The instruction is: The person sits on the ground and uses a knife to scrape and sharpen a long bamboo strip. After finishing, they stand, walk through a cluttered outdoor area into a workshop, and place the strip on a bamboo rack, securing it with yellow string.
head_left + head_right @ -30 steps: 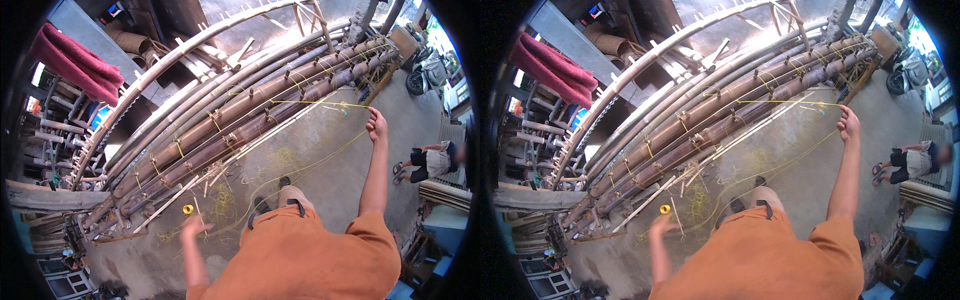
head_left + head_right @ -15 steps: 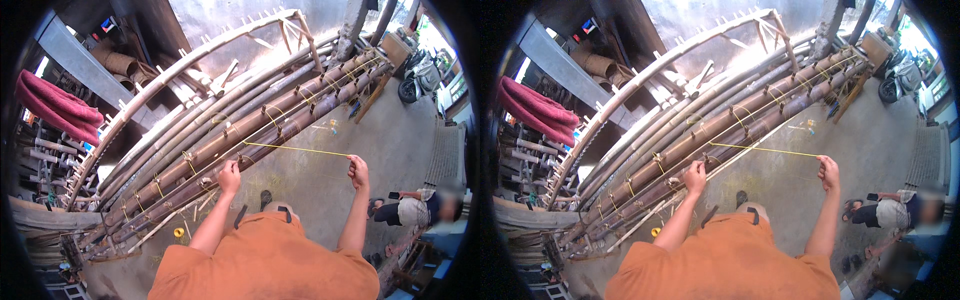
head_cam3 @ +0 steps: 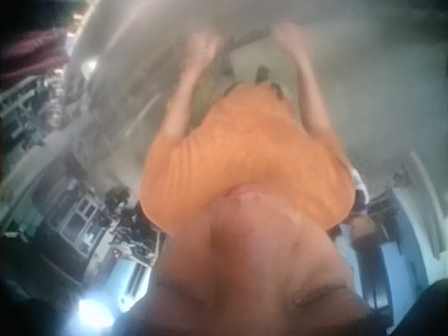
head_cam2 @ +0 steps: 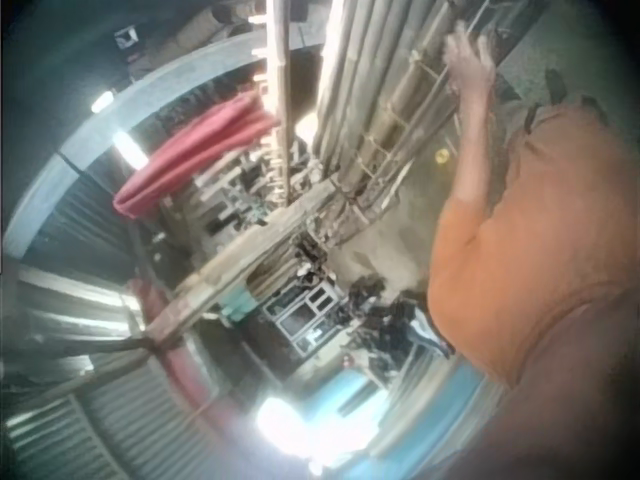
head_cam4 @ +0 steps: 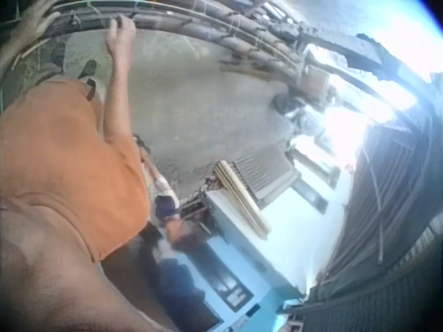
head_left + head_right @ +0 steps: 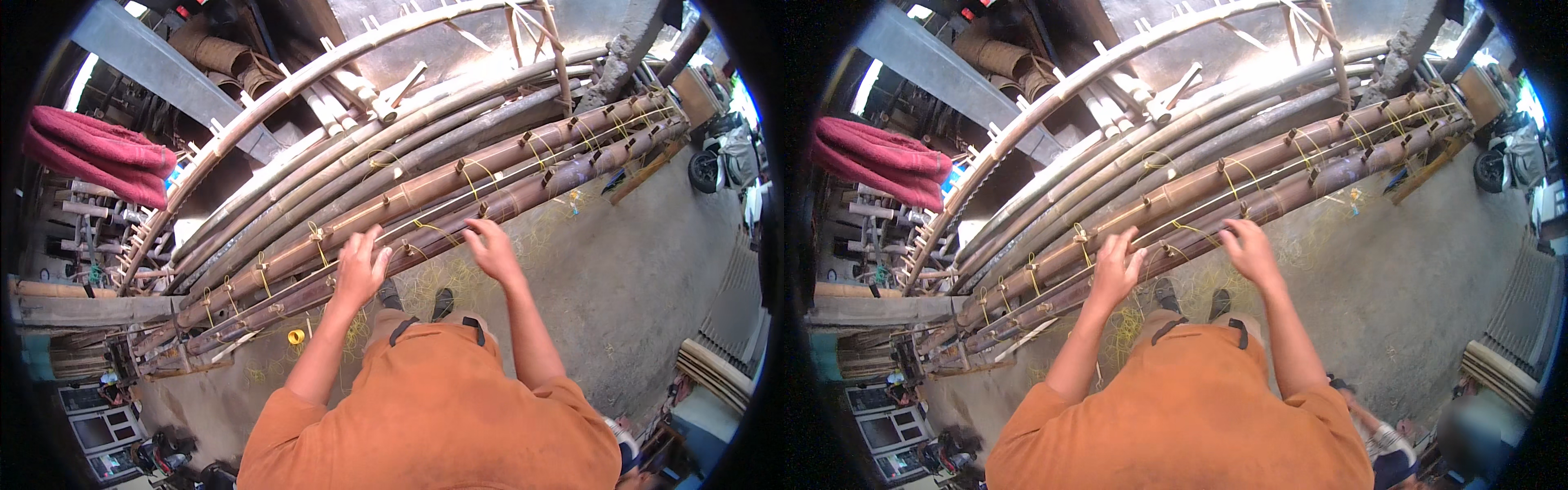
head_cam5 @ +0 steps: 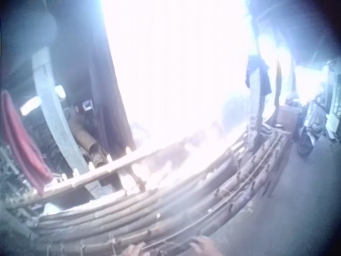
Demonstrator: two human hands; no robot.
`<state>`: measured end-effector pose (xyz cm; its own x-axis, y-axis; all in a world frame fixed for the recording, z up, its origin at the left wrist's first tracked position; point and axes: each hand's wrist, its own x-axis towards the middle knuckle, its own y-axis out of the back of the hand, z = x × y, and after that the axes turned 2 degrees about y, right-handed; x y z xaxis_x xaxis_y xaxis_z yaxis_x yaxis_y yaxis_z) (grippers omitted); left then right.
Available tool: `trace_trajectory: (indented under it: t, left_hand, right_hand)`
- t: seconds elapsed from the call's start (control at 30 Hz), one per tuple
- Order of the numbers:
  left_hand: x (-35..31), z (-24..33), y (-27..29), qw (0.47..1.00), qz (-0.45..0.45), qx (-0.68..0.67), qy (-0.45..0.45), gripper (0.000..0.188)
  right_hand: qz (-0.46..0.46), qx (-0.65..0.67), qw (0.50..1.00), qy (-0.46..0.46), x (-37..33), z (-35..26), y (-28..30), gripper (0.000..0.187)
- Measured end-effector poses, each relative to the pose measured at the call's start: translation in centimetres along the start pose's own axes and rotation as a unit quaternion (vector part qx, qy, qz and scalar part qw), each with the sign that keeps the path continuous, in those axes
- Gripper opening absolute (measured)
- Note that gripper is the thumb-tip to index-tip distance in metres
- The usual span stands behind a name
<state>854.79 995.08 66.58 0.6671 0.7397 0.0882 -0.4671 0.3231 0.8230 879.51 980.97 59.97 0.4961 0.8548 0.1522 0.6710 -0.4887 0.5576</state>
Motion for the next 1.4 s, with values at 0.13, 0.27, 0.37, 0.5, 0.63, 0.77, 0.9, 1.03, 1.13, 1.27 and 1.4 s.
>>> trace_trajectory:
  t: [0.13,0.27,0.37,0.5,0.63,0.77,0.9,1.03,1.13,1.27,1.4]
  left_hand:
    - [-0.1,-4.9,-4.4,0.993,0.021,0.115,0.036,0.049]
    - [0.9,-5.2,-5.1,0.994,0.037,0.051,0.085,0.026]
    - [2.1,-5.5,-5.4,0.993,0.031,0.037,0.109,0.02]
    - [3.5,-6.9,-5.5,0.991,-0.044,0.031,0.119,0.026]
    - [4.6,-5.6,-5.8,0.99,-0.071,0.023,0.12,0.032]
    - [4.5,-5.0,-6.9,0.989,-0.039,0.023,0.141,0.031]
    - [4.8,-4.7,-7.0,0.991,-0.02,-0.001,0.131,0.029]
    - [5.1,-4.8,-7.2,0.986,0.002,-0.067,0.15,0.027]
    - [5.1,-5.3,-7.4,0.982,0.02,-0.112,0.148,0.021]
    - [5.4,-5.3,-7.7,0.988,0.015,-0.08,0.13,0.02]
    - [5.6,-5.5,-7.3,0.984,-0.017,-0.087,0.154,0.02]
  right_hand:
    - [-0.084,-0.108,0.991,0.0,3.1,-3.6,-5.6,0.032]
    - [-0.132,-0.106,0.984,0.057,3.9,-4.1,-7.4,0.023]
    - [-0.207,-0.178,0.953,0.134,5.7,-3.9,-8.2,0.017]
    - [-0.331,-0.244,0.887,0.208,10.3,-6.3,-8.6,0.016]
    - [-0.32,-0.207,0.902,0.202,12.5,-6.7,-9.1,0.02]
    - [-0.233,-0.091,0.957,0.146,12.0,-5.6,-9.2,0.018]
    - [-0.192,0.099,0.971,0.099,11.3,-5.0,-9.7,0.014]
    - [-0.218,0.066,0.969,0.095,10.9,-4.4,-9.1,0.014]
    - [-0.179,-0.061,0.972,0.137,10.4,-3.9,-8.8,0.015]
    - [-0.091,-0.103,0.985,0.103,8.0,-3.2,-10.0,0.02]
    - [-0.099,-0.081,0.99,0.061,8.1,-4.8,-10.4,0.018]
